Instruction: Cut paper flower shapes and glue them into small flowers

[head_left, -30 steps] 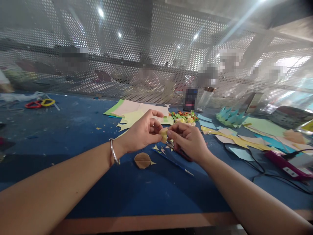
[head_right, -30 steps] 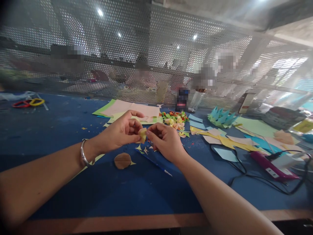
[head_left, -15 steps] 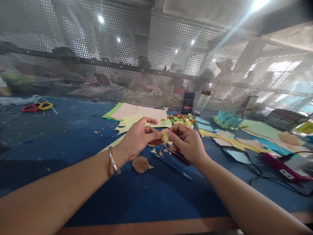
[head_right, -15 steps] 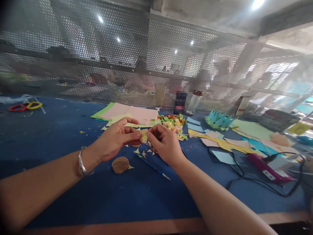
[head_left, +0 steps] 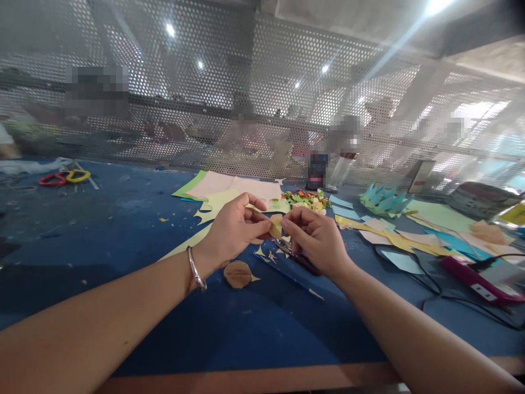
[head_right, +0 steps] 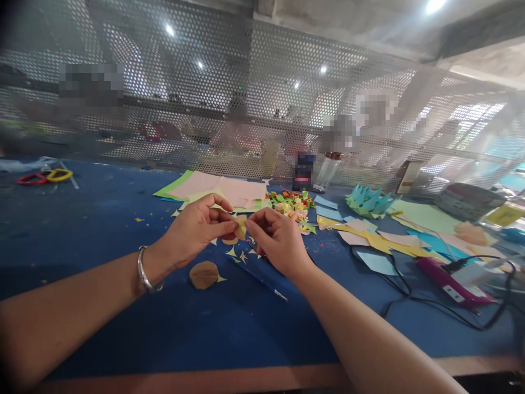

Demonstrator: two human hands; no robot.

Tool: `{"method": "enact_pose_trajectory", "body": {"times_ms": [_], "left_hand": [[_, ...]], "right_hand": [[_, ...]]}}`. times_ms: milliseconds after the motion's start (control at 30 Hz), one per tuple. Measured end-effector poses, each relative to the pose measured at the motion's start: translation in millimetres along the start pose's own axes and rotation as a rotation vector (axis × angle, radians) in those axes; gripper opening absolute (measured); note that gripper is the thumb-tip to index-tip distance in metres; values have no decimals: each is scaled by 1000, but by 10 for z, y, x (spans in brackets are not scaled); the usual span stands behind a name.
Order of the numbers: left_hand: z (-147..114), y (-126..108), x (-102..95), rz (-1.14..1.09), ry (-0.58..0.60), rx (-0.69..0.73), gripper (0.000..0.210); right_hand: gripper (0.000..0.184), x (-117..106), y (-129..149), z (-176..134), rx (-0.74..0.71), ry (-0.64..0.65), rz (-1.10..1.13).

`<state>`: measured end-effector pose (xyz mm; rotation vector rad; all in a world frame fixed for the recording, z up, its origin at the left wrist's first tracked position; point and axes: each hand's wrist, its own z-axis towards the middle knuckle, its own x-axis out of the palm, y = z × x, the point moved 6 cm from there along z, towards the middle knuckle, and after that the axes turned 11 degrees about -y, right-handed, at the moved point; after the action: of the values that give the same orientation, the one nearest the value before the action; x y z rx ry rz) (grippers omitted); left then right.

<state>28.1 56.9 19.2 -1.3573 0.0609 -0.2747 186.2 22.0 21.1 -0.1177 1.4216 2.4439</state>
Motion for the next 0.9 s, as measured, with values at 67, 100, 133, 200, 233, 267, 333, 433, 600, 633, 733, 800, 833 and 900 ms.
{"method": "enact_pose_trajectory", "body": {"times_ms": [67,100,133,200,233,267,333,433,600,633,733,800,833,900], "left_hand": [[15,-12,-17,7,10,42,36],[21,-17,-23,6,16,54,35],[25,-21,-26,4,23,61,35],[29,-32,-26,7,36,77,35],[30,-37,-24,12,39,85,35],[31,-42,-21,17,43,90,35],[34,-49,-14,24,50,97,34],[42,-63,-2,37,71,110,32],[45,-119,2,74,100,176,30],[41,-128,2,84,96,185,30],[13,-128,8,77,62,168,31],[-16,-92,17,25,11,102,35],[-33,-61,24,-17,-19,47,37],[-76,22,49,-110,-80,-94,40]], "right_hand": [[25,2,-3,5,13,6,7],[26,2,-4,8,20,7,7],[26,0,-4,10,25,5,7],[26,-3,0,8,27,6,7],[26,-5,3,6,25,7,9],[26,-8,5,2,22,8,9],[27,-11,6,-4,17,9,10],[28,-9,10,-5,12,13,13],[31,-2,37,-1,4,17,0],[32,-2,40,-1,3,14,-8],[31,-10,32,1,6,-11,-22],[30,-20,19,4,3,-39,-31],[30,-26,13,6,-1,-55,-40],[29,-34,5,9,-11,-79,-57]]}}
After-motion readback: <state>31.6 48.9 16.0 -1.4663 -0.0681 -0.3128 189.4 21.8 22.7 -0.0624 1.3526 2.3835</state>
